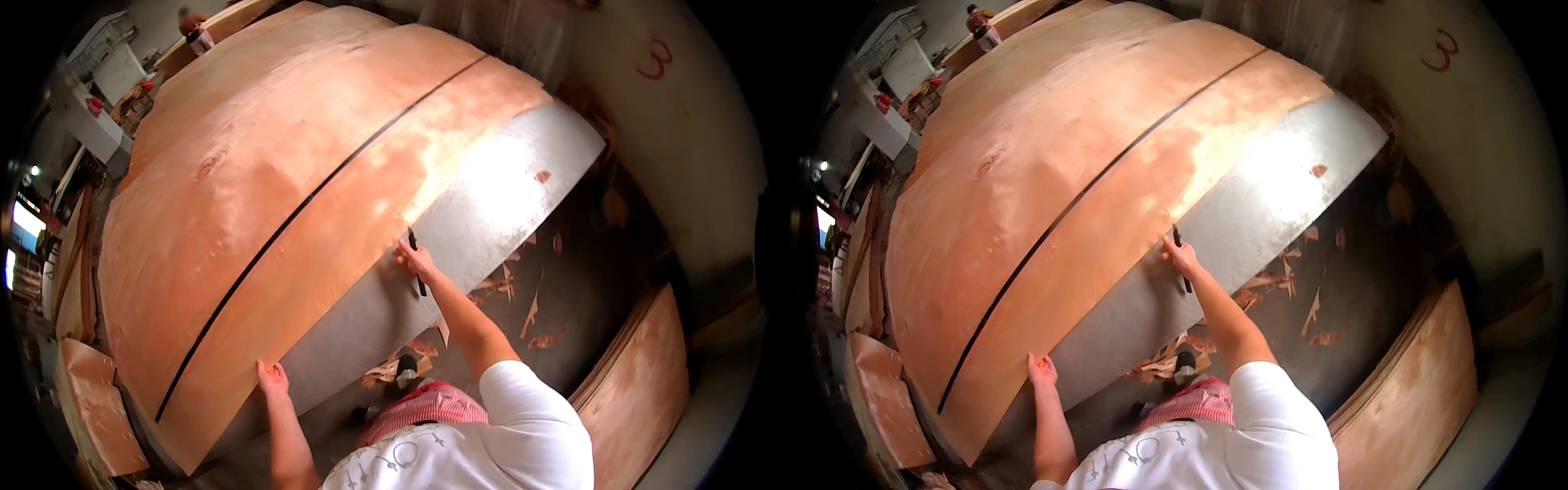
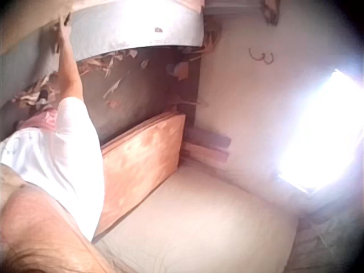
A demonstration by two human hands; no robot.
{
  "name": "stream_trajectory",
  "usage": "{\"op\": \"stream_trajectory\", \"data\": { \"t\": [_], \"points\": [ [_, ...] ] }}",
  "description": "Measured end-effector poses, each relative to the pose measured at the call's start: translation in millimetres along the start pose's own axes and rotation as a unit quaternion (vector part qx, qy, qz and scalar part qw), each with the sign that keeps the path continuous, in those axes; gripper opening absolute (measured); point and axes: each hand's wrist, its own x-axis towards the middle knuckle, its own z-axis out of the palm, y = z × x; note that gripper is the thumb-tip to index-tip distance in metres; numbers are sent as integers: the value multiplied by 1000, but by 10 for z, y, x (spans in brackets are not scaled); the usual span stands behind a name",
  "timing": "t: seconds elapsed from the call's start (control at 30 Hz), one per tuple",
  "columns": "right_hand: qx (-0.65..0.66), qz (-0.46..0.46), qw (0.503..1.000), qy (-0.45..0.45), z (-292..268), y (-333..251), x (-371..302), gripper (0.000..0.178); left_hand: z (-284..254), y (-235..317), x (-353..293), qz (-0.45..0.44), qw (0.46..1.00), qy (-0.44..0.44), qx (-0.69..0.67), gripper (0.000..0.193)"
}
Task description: The person repairs defects in large wood veneer sheets by cutting out damaged sections with a utility knife and gluing in new patches, then uses a brush to apply adhesive to small veneer strips.
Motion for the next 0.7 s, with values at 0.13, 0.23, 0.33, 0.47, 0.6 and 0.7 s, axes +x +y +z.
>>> {"op": "stream_trajectory", "data": {
  "t": [0.13, 0.23, 0.33, 0.47, 0.6, 0.7],
  "points": [
    [15, 0, 992, 122, -68, -208, 536, 42, 141, -48, -148, -3, 1000, -7, 21, 39],
    [15, -17, 991, 131, 7, -196, 589, 33, 82, -24, -194, 4, 1000, -2, 28, 39],
    [-21, -18, 991, 132, 131, -93, 332, 28, -170, 77, -225, 18, 999, 4, 41, 39],
    [60, -15, 995, 79, -110, 379, -175, 28, -644, 6, -387, 19, 999, 21, 42, 38],
    [92, 39, 993, 59, -339, 1028, -1123, 29, -1505, -46, -664, 9, 996, 64, 56, 36],
    [29, 74, 993, 89, -594, 1538, -1773, 25, -2260, -152, -888, -24, 995, 72, 67, 34]
  ]
}}
